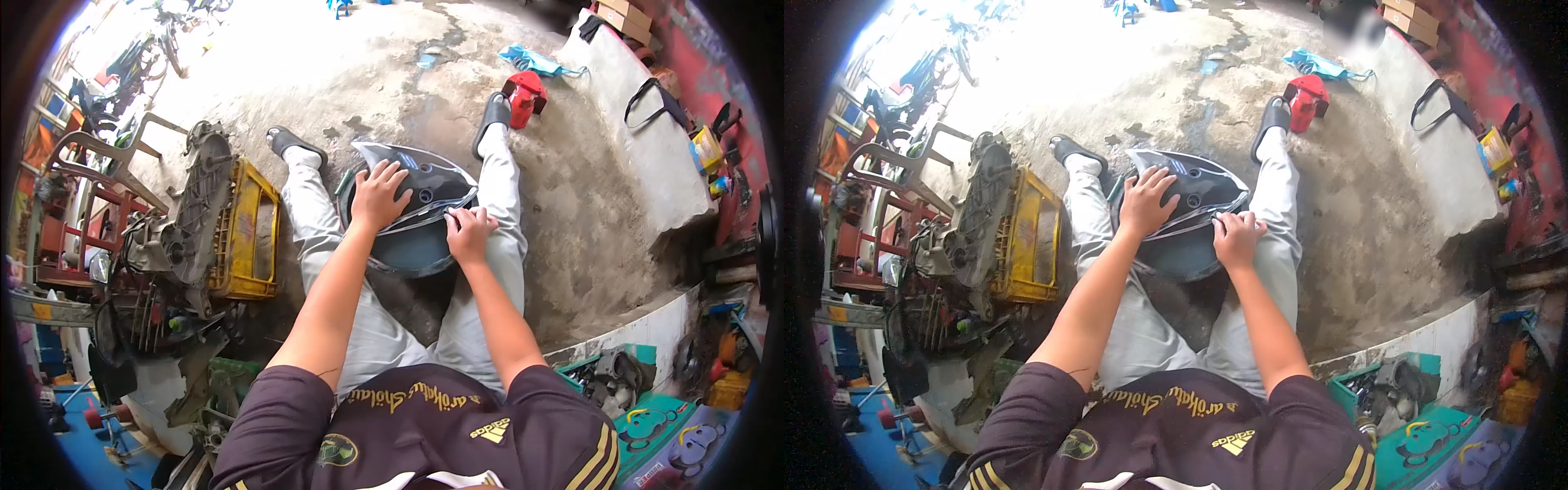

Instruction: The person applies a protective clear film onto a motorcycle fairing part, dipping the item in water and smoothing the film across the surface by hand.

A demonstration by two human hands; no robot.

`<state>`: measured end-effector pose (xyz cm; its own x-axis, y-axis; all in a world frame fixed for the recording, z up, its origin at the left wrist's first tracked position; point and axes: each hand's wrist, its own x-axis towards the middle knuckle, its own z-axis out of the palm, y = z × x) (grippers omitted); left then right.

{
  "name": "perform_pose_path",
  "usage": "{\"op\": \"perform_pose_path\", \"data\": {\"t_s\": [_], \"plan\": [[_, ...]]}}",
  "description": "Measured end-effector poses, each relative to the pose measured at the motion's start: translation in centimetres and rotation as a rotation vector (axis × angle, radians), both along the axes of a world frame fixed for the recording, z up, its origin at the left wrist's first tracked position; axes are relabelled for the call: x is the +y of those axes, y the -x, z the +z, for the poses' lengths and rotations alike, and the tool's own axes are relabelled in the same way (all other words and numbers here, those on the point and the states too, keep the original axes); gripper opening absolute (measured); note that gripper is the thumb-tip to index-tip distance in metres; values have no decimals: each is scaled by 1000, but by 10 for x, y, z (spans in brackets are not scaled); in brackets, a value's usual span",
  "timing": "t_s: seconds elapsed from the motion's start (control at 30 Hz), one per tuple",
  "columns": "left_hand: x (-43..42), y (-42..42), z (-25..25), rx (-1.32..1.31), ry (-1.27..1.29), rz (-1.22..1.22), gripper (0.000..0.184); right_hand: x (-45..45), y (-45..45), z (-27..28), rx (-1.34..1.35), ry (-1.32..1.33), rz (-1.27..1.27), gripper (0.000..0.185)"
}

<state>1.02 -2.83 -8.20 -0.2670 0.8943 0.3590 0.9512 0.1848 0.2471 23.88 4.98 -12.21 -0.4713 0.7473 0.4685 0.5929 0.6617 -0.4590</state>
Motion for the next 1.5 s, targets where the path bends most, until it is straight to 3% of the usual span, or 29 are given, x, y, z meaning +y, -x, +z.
{"op": "perform_pose_path", "data": {"t_s": [0.1,0.23,0.37,0.53,0.63,0.7,0.8,1.1,1.2,1.37,1.5], "plan": [[1,-2,1,11,16,19,48,5,8,-7,39,41,-127,9],[0,0,-2,-2,12,9,49,6,4,-3,11,-42,39,10],[0,-1,0,-5,16,14,48,9,8,-12,77,31,-113,13],[0,-2,3,-7,-5,8,48,4,1,0,21,-70,-19,14],[0,0,-1,-3,-11,4,48,5,6,-14,114,-49,-193,13],[1,1,0,5,-15,0,47,5,4,-11,94,-9,-105,12],[1,-1,-2,0,-22,-1,47,6,6,-17,119,119,-275,16],[1,0,-2,-15,7,0,48,1,8,-9,52,241,-357,16],[1,0,-2,9,8,11,48,3,2,-8,72,79,-170,16],[1,0,-2,4,15,3,48,5,10,-12,64,251,-353,17],[-1,1,-3,-10,-2,-6,47,3,2,-9,16,103,-215,16]]}}
